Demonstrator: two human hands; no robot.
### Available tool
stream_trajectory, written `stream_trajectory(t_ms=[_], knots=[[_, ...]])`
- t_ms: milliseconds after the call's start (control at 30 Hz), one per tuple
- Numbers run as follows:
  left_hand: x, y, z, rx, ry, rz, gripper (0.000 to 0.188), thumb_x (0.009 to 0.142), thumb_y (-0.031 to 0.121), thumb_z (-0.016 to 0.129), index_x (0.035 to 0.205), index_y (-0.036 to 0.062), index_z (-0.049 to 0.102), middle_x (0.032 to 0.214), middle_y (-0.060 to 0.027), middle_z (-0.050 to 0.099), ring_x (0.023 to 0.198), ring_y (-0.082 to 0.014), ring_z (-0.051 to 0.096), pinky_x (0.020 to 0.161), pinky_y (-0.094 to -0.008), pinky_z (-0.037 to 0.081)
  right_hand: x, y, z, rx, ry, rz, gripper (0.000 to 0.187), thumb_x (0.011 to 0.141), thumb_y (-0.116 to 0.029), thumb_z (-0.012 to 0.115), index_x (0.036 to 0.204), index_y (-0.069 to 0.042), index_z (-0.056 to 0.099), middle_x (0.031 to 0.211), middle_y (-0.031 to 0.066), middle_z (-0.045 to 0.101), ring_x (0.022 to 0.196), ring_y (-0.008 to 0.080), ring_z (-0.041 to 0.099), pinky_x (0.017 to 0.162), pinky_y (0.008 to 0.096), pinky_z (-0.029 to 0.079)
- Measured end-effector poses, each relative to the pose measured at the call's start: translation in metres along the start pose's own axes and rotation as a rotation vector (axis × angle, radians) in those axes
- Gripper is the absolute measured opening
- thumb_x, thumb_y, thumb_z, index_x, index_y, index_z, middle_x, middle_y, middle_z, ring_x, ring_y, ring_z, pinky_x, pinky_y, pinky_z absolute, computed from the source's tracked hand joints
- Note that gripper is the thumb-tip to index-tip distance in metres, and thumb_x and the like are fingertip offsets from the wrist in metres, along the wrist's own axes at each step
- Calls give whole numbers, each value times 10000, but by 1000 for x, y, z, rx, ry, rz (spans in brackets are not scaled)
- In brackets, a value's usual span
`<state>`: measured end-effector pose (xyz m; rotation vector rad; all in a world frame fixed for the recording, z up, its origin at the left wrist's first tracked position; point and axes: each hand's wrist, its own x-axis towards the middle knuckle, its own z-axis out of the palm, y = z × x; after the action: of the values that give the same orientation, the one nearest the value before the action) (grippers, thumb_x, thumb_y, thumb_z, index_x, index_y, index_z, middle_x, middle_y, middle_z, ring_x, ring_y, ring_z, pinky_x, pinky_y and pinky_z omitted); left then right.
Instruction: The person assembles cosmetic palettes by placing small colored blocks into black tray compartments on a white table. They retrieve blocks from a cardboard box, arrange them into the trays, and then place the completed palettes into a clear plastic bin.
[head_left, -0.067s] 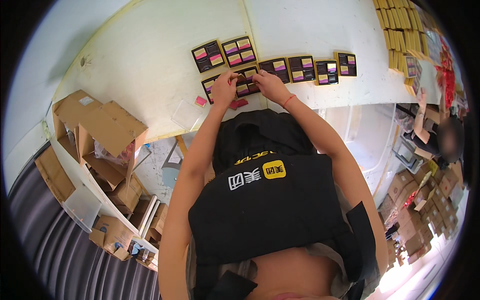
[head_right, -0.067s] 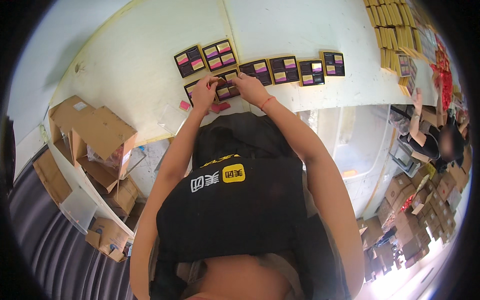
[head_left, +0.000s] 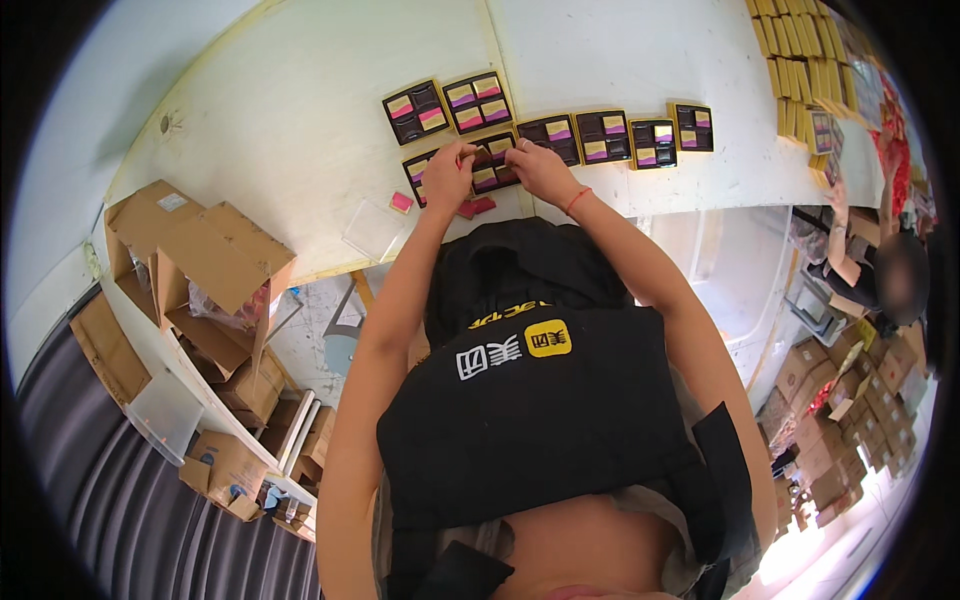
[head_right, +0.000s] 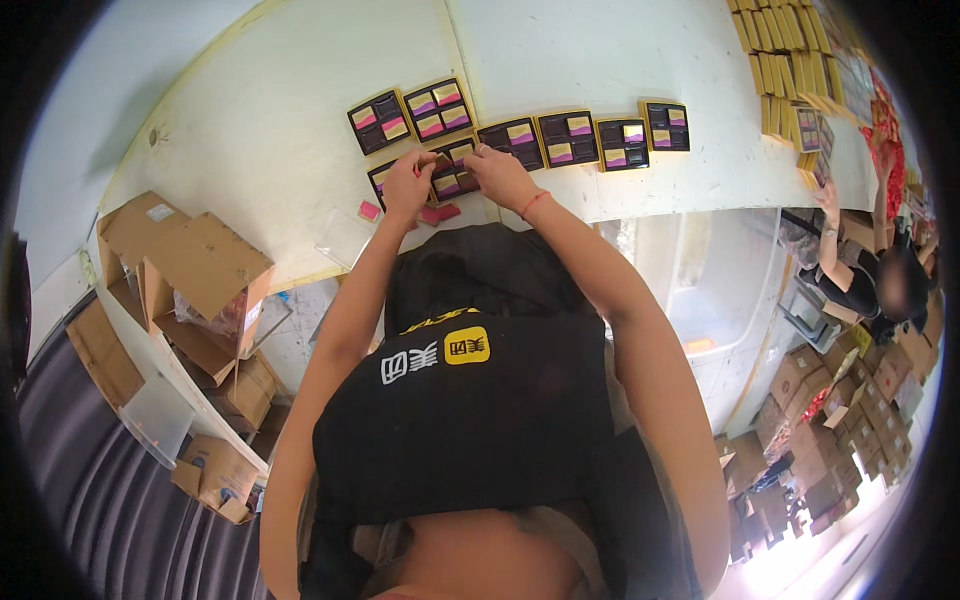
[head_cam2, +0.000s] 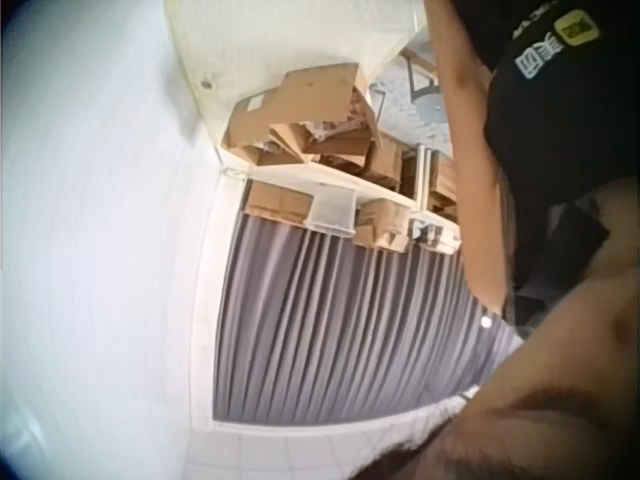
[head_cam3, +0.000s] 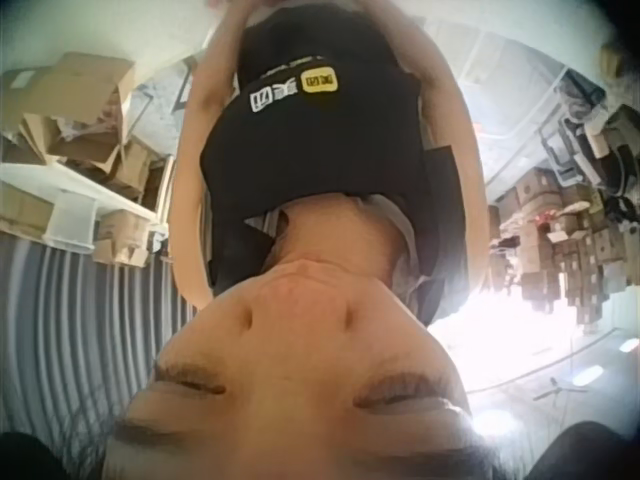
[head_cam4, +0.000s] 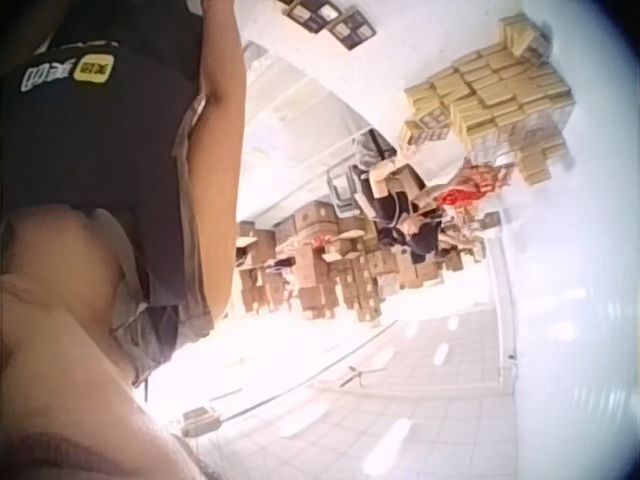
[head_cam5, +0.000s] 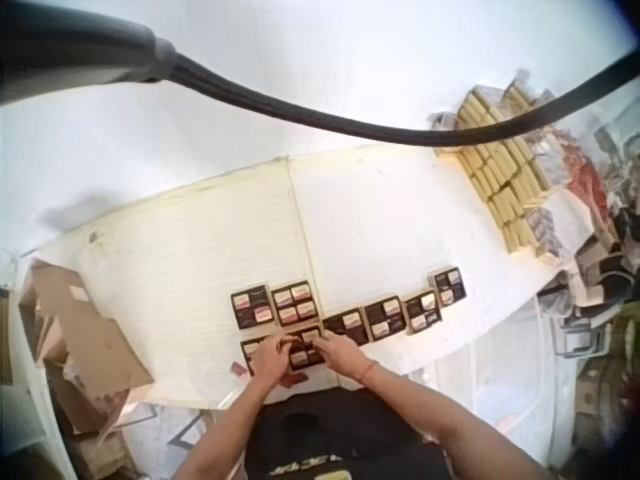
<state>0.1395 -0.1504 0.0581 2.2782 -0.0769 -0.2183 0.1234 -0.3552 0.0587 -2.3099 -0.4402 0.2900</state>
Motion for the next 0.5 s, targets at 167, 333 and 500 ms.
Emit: stream_trajectory(t_ms=[167, 333, 500], knots=[[8, 1, -6, 88, -97, 11, 139, 817, 140, 656, 952, 122, 683, 896, -74, 667, 837, -300, 639, 705, -402, 502, 1, 6, 2, -26, -20, -34, 40, 827, -36, 576, 861, -53, 585, 882, 121, 541, 788, 342, 598, 687, 426, 502], [6, 19, -14, 301, -112, 93, 219, 806, 200, 691, 1014, 136, 665, 1024, -40, 613, 846, -276, 638, 666, -402, 515, -3, 5, -1, -85, -42, -66, 69, 824, -57, 566, 878, -47, 608, 936, 129, 556, 819, 336, 620, 687, 424, 521], [-26, 7, -3, 439, -128, 279, 578, 749, 309, 752, 1259, 119, 556, 1244, -34, 537, 860, -235, 637, 659, -355, 534, -21, 7, 3, -164, 39, -235, 230, 819, -81, 571, 1043, -36, 599, 936, 115, 555, 828, 295, 616, 710, 393, 526]])
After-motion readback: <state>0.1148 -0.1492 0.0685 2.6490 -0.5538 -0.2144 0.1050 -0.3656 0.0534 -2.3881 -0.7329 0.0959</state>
